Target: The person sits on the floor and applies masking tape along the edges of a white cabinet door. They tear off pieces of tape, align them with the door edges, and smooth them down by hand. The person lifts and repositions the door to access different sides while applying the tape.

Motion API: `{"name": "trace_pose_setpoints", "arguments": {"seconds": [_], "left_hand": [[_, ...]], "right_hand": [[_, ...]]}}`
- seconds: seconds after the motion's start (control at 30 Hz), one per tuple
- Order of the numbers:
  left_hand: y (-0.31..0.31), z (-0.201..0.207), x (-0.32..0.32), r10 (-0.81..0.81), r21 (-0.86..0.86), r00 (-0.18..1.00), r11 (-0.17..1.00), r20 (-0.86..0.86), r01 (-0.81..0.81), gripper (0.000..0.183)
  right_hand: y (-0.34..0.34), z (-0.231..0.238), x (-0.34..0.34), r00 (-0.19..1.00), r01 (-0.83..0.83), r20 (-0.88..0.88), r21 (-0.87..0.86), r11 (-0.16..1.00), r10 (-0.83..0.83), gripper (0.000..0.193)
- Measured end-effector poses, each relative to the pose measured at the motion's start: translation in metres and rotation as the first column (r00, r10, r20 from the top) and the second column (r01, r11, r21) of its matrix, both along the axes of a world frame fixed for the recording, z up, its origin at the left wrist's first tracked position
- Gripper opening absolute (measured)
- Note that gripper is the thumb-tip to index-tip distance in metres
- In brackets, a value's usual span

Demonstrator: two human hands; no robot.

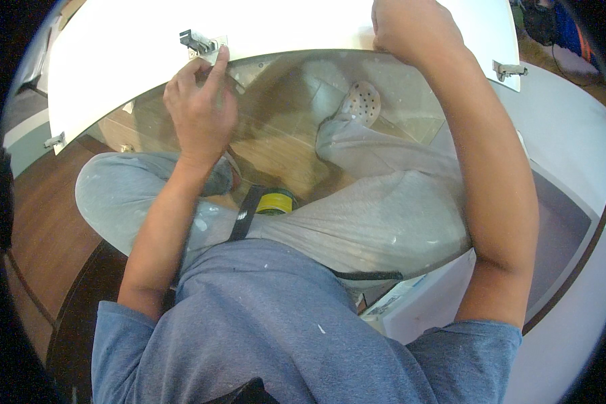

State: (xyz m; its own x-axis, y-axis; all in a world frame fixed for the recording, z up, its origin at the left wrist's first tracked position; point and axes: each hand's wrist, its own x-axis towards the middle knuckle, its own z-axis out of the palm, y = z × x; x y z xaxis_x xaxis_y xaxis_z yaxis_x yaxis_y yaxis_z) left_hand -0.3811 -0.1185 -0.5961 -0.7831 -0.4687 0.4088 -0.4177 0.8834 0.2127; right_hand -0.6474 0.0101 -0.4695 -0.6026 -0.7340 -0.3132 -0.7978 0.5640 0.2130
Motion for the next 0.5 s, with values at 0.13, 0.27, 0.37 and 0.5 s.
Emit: {"name": "trace_pose_setpoints", "arguments": {"seconds": [0.13,0.27,0.37,0.5], "left_hand": [[0.014,0.005,-0.008,-0.039,-0.023,0.998,0.999,0.050,0.040,0.061],[0.021,0.019,-0.028,-0.125,-0.066,0.979,0.988,0.158,0.137,0.058],[0.035,0.018,-0.051,-0.220,-0.036,0.955,0.972,0.198,0.231,0.056],[0.075,0.011,-0.084,-0.230,0.019,0.965,0.973,0.129,0.229,0.068]], "right_hand": [[0.000,-0.005,-0.004,0.999,-0.037,-0.036,0.015,0.999,0.037,0.012],[0.004,-0.021,-0.015,0.985,-0.122,-0.135,-0.086,0.989,0.110,0.014],[0.005,-0.026,-0.015,0.985,-0.115,-0.141,-0.076,0.990,0.104,0.013],[0.005,-0.007,-0.008,0.999,-0.042,0.015,-0.127,0.991,0.045,0.013]]}}
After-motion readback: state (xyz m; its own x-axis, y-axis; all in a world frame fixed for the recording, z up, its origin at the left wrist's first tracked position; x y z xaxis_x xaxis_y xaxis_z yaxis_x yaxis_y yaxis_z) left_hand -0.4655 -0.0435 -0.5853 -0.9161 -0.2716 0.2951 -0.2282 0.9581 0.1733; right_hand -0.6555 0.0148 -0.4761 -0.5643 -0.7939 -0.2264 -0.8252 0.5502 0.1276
